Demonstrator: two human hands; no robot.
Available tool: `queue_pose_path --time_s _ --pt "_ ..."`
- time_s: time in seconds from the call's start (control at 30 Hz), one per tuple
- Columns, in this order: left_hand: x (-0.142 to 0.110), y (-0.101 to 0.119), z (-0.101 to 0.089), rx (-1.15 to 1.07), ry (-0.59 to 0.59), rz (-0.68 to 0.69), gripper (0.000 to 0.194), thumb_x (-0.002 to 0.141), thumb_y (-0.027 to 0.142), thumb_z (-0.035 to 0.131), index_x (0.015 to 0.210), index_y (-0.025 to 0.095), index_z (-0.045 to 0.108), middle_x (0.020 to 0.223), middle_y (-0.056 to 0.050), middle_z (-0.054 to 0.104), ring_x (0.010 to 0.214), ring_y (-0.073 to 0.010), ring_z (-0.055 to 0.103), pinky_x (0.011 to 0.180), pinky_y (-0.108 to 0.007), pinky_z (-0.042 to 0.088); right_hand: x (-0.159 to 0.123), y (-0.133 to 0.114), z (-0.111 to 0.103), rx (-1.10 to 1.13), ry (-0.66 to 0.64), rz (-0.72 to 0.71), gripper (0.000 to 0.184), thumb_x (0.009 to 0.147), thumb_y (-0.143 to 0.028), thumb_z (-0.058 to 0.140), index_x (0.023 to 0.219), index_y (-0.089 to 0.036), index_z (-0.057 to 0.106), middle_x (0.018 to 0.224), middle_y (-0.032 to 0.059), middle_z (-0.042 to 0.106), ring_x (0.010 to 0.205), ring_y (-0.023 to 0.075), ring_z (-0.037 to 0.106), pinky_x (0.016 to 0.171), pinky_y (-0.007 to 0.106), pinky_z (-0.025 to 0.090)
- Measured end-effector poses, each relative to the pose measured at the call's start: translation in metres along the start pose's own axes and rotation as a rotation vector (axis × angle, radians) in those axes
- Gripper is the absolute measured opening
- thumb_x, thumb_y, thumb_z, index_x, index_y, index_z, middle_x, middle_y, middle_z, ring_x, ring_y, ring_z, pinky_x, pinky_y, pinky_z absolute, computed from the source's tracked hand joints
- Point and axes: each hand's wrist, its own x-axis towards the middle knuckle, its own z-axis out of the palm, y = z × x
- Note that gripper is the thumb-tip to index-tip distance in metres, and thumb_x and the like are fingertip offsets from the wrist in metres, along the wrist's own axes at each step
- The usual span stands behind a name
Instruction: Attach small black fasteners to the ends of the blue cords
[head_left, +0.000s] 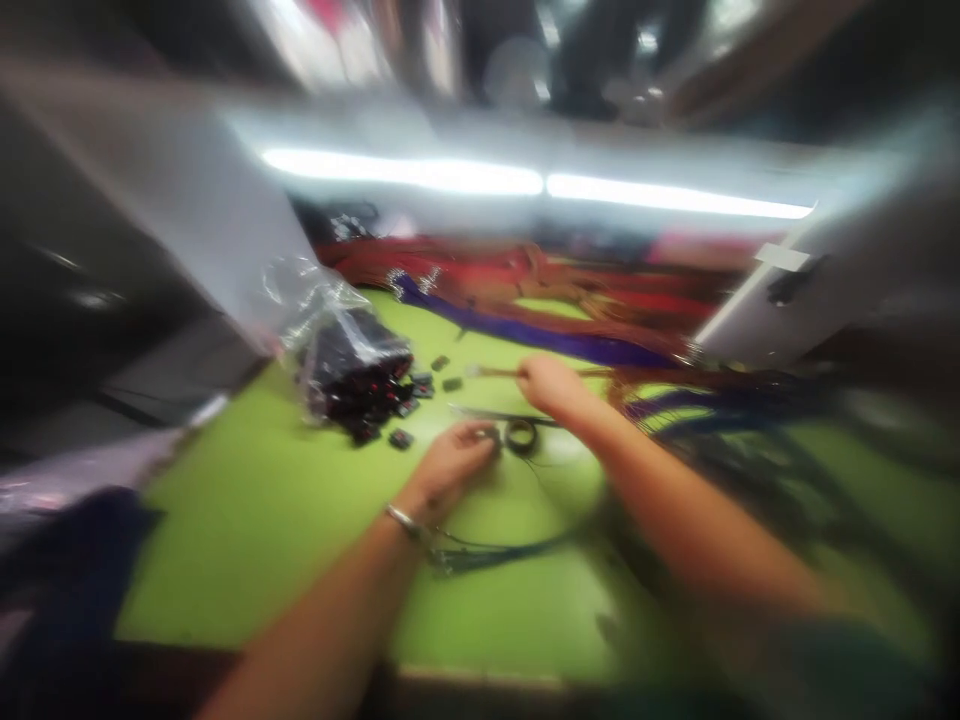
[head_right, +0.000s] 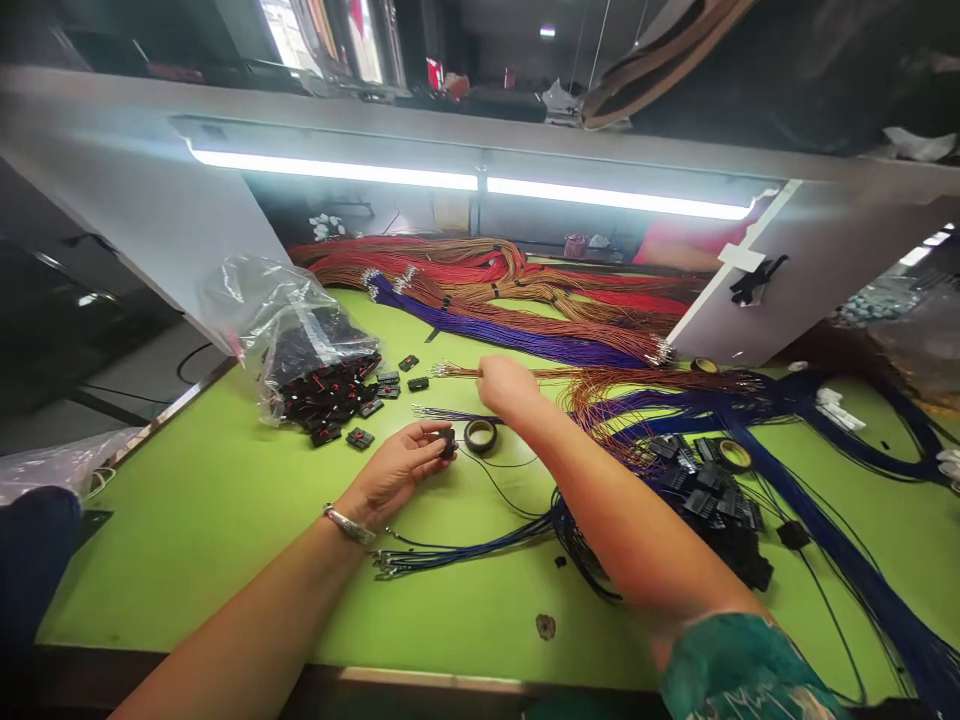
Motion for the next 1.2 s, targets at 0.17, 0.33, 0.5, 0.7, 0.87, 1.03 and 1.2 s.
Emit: queue_pose_path --time_s 0.17,0.33,0.5,0.7,0.87,1.03,1.2 --pt "-0.001 0.002 0.002 0.025 0.016 -0.039 0.044 0.059 0.027 0.080 0.098 0.013 0.063 0.072 -0.003 0.063 0.066 -0.0116 0.061 0.059 -0.021 0.045 0.042 0.021 0.016 -0.100 -0.046 0.119 0.027 0.075 -0.016 0.053 0.097 -0.011 0.067 0.098 0.0167 0.066 0.078 0.0199 0.061 0.065 0.026 0.042" --pt "0.000 -0.001 -0.002 0.034 -0.019 -0.046 0.044 0.062 0.028 0.078 0.101 0.014 0.062 0.075 -0.004 0.063 0.067 -0.0112 0.061 0.060 -0.021 0.045 0.046 0.045 0.016 -0.078 -0.060 0.012 0.017 0.072 -0.024 0.058 0.081 -0.017 0.071 0.083 0.0071 0.069 0.075 0.0161 0.060 0.064 0.022 0.040" --pt "0.002 -0.002 -0.006 0.036 -0.021 -0.055 0.044 0.063 0.027 0.077 0.102 0.013 0.061 0.080 -0.006 0.064 0.069 -0.0114 0.062 0.060 -0.021 0.045 0.045 0.059 -0.007 -0.057 0.082 -0.011 0.025 0.078 -0.020 0.047 0.091 -0.017 0.068 0.095 0.0057 0.069 0.085 0.0146 0.058 0.072 0.021 0.039" --pt "0.002 -0.003 -0.005 0.035 -0.006 -0.057 0.044 0.064 0.025 0.077 0.103 0.014 0.060 0.080 -0.005 0.064 0.070 -0.0118 0.062 0.061 -0.021 0.045 0.020 0.053 -0.003 -0.050 0.039 -0.107 0.022 0.075 -0.019 0.050 0.085 -0.018 0.069 0.086 0.0032 0.069 0.075 0.0129 0.057 0.066 0.020 0.038" --pt "0.000 -0.004 0.000 0.065 -0.033 -0.043 0.043 0.063 0.027 0.077 0.101 0.014 0.062 0.077 -0.005 0.063 0.068 -0.0119 0.061 0.061 -0.022 0.044 0.006 0.040 0.017 -0.100 -0.039 -0.104 0.023 0.075 -0.019 0.049 0.083 -0.018 0.070 0.083 0.0066 0.069 0.071 0.0156 0.058 0.063 0.023 0.039" --pt "-0.003 -0.004 0.003 0.112 -0.060 -0.027 0.041 0.064 0.031 0.076 0.100 0.014 0.064 0.078 -0.005 0.063 0.067 -0.0120 0.060 0.062 -0.023 0.044 0.020 0.031 0.022 -0.174 -0.019 0.005 0.031 0.081 -0.020 0.042 0.095 -0.015 0.069 0.095 0.0142 0.067 0.081 0.0201 0.060 0.069 0.027 0.042" --pt "-0.002 -0.005 0.002 0.117 -0.086 -0.023 0.040 0.066 0.031 0.074 0.101 0.015 0.063 0.077 -0.004 0.062 0.068 -0.0124 0.060 0.063 -0.025 0.044 0.026 0.015 0.019 -0.202 -0.065 -0.062 0.024 0.076 -0.023 0.050 0.087 -0.019 0.071 0.091 0.0101 0.068 0.078 0.0193 0.060 0.066 0.026 0.043"
